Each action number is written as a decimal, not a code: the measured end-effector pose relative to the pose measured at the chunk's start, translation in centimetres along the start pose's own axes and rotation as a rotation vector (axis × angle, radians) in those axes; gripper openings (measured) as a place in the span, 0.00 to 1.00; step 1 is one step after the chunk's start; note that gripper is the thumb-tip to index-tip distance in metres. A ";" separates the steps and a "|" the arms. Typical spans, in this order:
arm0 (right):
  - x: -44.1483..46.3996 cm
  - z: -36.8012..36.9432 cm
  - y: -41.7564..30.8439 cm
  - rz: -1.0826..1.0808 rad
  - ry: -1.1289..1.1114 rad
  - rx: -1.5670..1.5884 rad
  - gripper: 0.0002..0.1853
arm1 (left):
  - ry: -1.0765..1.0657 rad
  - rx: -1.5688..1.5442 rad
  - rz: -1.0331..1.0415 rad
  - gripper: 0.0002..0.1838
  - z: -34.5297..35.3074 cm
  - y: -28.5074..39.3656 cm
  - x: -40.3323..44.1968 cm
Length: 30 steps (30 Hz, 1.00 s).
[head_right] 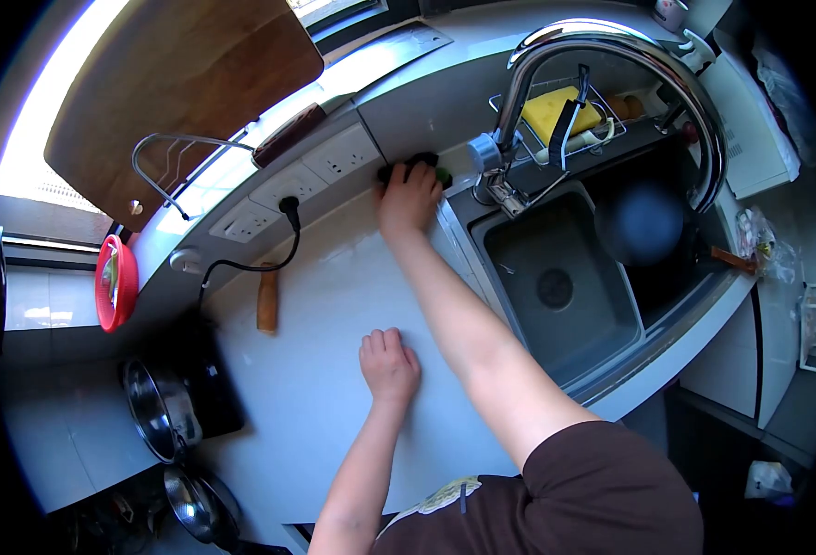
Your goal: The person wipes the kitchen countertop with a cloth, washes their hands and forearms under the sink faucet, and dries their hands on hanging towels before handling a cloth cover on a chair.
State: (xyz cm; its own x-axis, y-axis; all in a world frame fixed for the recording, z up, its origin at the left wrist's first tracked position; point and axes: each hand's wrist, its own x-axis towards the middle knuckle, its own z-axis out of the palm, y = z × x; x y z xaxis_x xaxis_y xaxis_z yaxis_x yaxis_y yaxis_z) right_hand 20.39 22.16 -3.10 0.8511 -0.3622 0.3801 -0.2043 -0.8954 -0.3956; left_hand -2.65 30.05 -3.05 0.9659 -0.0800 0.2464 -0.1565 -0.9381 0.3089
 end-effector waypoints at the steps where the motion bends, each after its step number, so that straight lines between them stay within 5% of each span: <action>1: -0.2 0.1 -0.5 -0.017 0.063 0.026 0.18 | 0.000 0.001 0.000 0.13 -0.1 -0.2 0.1; 11: -0.9 -0.5 0.2 -0.305 -0.132 0.160 0.14 | 0.012 0.026 0.009 0.12 0.3 -0.3 0.0; 16: -1.3 0.2 1.5 -0.848 -0.194 0.286 0.16 | 0.016 0.016 -0.008 0.10 0.3 0.2 0.0; 19: -0.5 -0.2 2.8 -0.945 -0.261 0.200 0.16 | 0.008 0.016 -0.017 0.10 0.2 0.3 -0.1; 22: 0.6 -1.7 5.4 -0.732 -0.278 0.094 0.16 | 0.003 0.005 -0.018 0.10 0.2 0.2 -0.1; 24: -1.2 -3.1 9.3 -0.602 -0.069 0.150 0.15 | 0.030 -0.023 -0.002 0.09 0.2 0.1 -0.1; 30: -7.7 -12.4 14.0 -0.484 -0.402 0.202 0.19 | 0.028 -0.029 -0.030 0.10 -0.1 0.5 0.0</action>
State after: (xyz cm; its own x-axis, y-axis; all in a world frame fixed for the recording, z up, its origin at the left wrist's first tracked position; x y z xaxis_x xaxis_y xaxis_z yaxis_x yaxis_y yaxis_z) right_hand 4.98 9.20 -1.22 0.9463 0.2294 0.2279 0.3084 -0.8522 -0.4226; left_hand -2.74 29.66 -2.76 0.9641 -0.0422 0.2620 -0.1339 -0.9297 0.3431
